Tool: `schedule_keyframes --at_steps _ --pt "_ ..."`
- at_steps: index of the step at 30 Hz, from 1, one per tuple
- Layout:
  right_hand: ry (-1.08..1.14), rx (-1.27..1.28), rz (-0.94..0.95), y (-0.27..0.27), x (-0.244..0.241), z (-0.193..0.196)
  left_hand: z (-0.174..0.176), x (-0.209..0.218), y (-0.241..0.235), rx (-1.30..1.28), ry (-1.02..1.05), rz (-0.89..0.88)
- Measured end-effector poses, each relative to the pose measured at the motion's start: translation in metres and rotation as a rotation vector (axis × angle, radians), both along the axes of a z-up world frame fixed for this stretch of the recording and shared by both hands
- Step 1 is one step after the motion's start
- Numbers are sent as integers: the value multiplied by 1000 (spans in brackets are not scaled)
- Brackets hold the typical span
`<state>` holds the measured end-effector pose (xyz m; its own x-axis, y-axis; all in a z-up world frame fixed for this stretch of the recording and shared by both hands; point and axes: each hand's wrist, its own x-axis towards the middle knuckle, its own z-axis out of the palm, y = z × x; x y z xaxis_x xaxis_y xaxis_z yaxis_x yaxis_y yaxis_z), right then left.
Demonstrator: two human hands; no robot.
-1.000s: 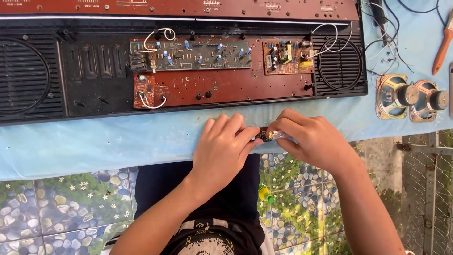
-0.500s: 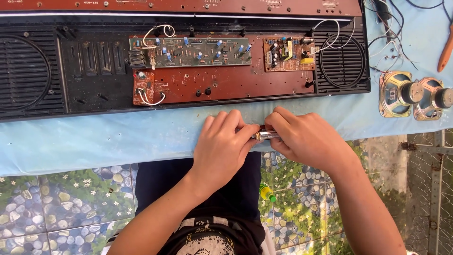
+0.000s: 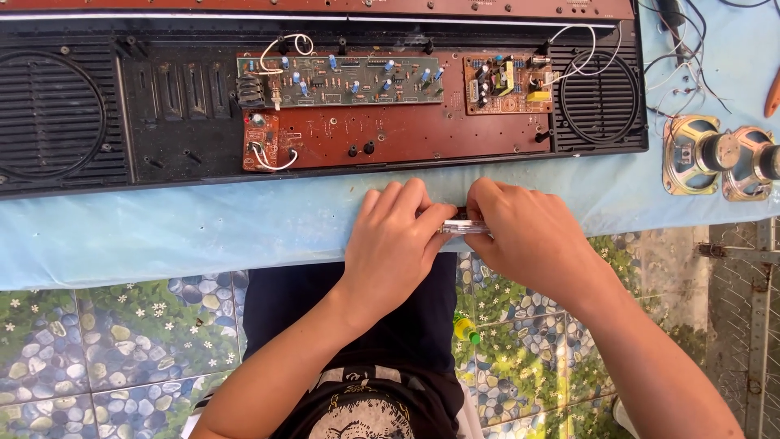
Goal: The person uses a screwdriver to remove screws from a small circuit board component. They then use a soldering iron to work on the component's connections. The person also briefly handles a smartphone and a multimeter while working on the disassembled stereo system.
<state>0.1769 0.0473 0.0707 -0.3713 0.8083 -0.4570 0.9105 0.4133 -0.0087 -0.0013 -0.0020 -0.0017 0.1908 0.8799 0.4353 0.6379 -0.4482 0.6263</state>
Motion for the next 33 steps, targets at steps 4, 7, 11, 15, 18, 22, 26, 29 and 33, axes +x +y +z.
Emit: schedule_keyframes --at_steps 4,7,11,15,18,22,26,29,33 --pt "3 16 -69 -3 -1 -6 2 -1 -1 -3 -6 -4" --pt "44 -9 -100 -4 -4 0 2 -1 -1 -5 -18 -2" --pt "93 -19 -83 -3 -7 23 5 -2 -1 1 -19 -4" --pt "322 -51 -242 0 0 64 7 -3 -3 23 28 -10" --pt "798 32 -202 -9 23 70 10 -9 -4 -89 -19 -81" --pt "1118 125 -304 -26 34 44 15 -15 -5 -149 -112 -122" --pt "1617 224 -479 -30 28 21 43 -26 -7 -166 -195 -165" --pt "1907 246 -421 -24 13 28 73 -43 0 -204 -351 -236" --pt "1961 521 -85 -1 -6 49 105 -68 35 -223 -367 -318"
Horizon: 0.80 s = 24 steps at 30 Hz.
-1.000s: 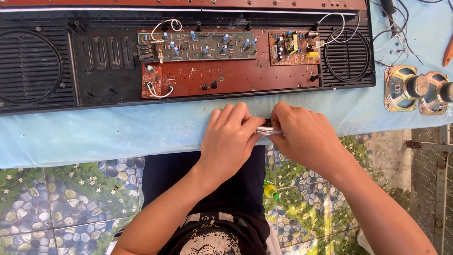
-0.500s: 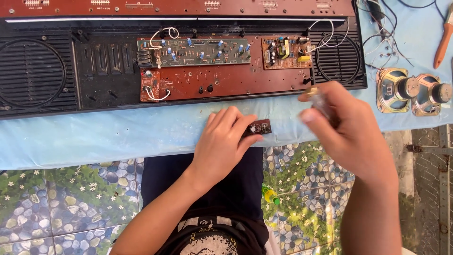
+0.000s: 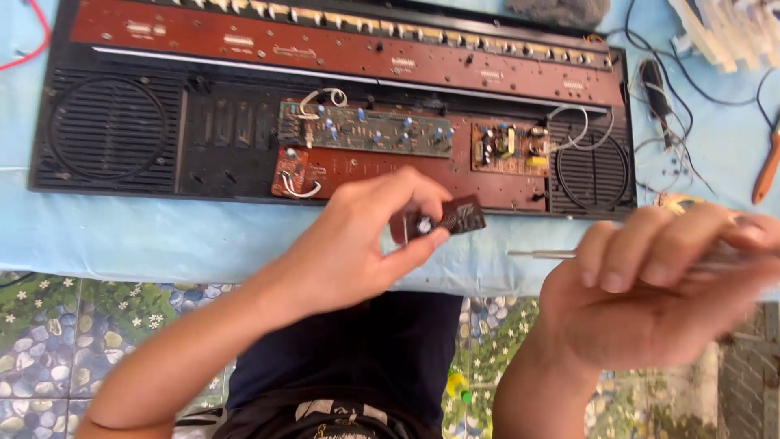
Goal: The person uses a screwdriver to remove screws from a small circuit board component. They then use a soldering iron to work on the component's connections. The person also briefly handles a smartphone and a multimeter while working on the disassembled stereo system.
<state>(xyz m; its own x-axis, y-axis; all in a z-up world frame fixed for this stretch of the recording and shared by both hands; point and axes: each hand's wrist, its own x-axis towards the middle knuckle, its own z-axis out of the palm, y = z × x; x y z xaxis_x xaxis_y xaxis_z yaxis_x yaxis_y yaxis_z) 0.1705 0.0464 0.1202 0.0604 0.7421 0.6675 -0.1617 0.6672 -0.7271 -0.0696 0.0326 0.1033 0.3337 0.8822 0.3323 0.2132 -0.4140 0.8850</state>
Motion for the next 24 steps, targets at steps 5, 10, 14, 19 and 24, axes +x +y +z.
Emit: schedule_keyframes --at_steps 5,10,14,19,24 --pt "288 151 -145 50 -54 20 24 -25 55 216 40 35" --pt "232 190 -115 110 -78 17 27 -55 82 415 -7 178" --pt "23 156 -225 131 -79 -16 23 -75 86 376 -41 327" --pt "-3 224 -301 141 -70 -53 12 -83 82 335 -6 349" --pt "-571 389 -246 116 -63 -57 2 -81 83 278 14 383"
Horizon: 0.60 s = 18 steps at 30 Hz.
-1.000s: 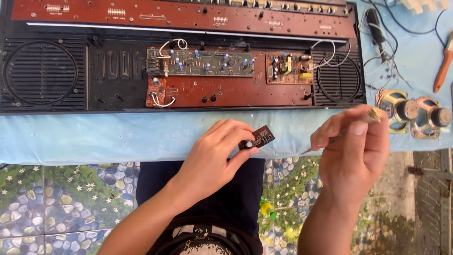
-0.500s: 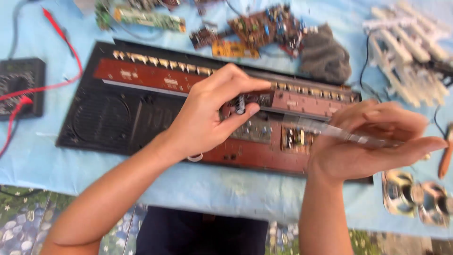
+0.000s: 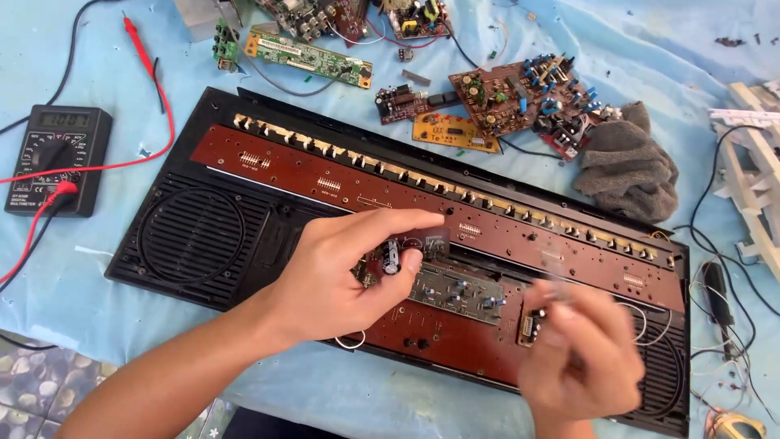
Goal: The person uses a screwdriver to remove screws from a small circuit board component. They then use a soldering iron to work on the component's connections. The person also briefly handles a smartphone and a multimeter while working on the disassembled stereo system.
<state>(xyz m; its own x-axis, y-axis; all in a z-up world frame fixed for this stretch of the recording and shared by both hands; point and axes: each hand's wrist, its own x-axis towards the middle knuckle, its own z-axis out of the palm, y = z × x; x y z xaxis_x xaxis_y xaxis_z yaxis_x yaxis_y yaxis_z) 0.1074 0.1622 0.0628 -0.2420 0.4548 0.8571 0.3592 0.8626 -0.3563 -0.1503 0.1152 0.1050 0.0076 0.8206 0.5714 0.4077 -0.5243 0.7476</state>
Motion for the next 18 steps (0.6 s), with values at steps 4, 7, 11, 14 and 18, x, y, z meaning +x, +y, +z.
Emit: schedule_keyframes --at_steps 4,7,11,14,18 --pt "-66 -185 59 0 -14 -2 -7 1 -2 24 55 35" --pt "-223 -104 24 6 -18 12 -9 2 -3 56 84 75" --pt "-282 -50 81 7 -14 17 -11 1 -1 107 99 118" --pt "-319 -40 78 6 -14 17 -12 -3 0 128 119 138" --pt "-365 5 76 5 -17 19 -12 -5 1 173 169 171"
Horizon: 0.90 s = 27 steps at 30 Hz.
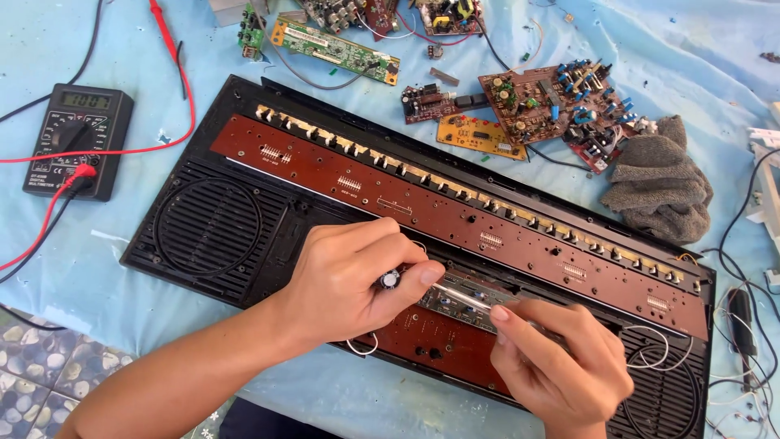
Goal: The person uses a screwdriver to remove screws from a small circuit board component. They then use a soldering iron to work on the component's connections. The person also briefly handles a smartphone and a multimeter while working on the disassembled stereo system.
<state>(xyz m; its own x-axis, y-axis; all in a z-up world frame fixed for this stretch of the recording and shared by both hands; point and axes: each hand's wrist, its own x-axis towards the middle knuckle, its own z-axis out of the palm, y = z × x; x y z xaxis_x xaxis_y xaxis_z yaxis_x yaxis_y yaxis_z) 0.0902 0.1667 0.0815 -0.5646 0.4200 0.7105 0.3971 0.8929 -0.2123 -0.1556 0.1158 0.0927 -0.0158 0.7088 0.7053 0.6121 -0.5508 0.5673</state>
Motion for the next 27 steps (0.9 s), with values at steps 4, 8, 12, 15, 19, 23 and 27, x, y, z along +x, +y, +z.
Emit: schedule_keyframes --at_steps 4,8,12,15,19,23,27 --pt "-24 -39 20 1 9 4 -3 0 2 48 41 86" --pt "-62 -22 62 2 1 3 -5 0 4 83 69 100" --pt "-33 -29 59 2 -4 4 -7 0 3 108 109 116" --pt "-71 -44 99 3 -8 6 -6 -1 3 95 81 100" --pt "-112 -91 157 1 -7 3 -9 -3 3 65 70 87" --pt "-145 -63 62 -3 -11 -1 -11 -3 2 84 107 142" --pt "-46 -60 93 8 -3 -25 -5 -5 4 166 112 141"
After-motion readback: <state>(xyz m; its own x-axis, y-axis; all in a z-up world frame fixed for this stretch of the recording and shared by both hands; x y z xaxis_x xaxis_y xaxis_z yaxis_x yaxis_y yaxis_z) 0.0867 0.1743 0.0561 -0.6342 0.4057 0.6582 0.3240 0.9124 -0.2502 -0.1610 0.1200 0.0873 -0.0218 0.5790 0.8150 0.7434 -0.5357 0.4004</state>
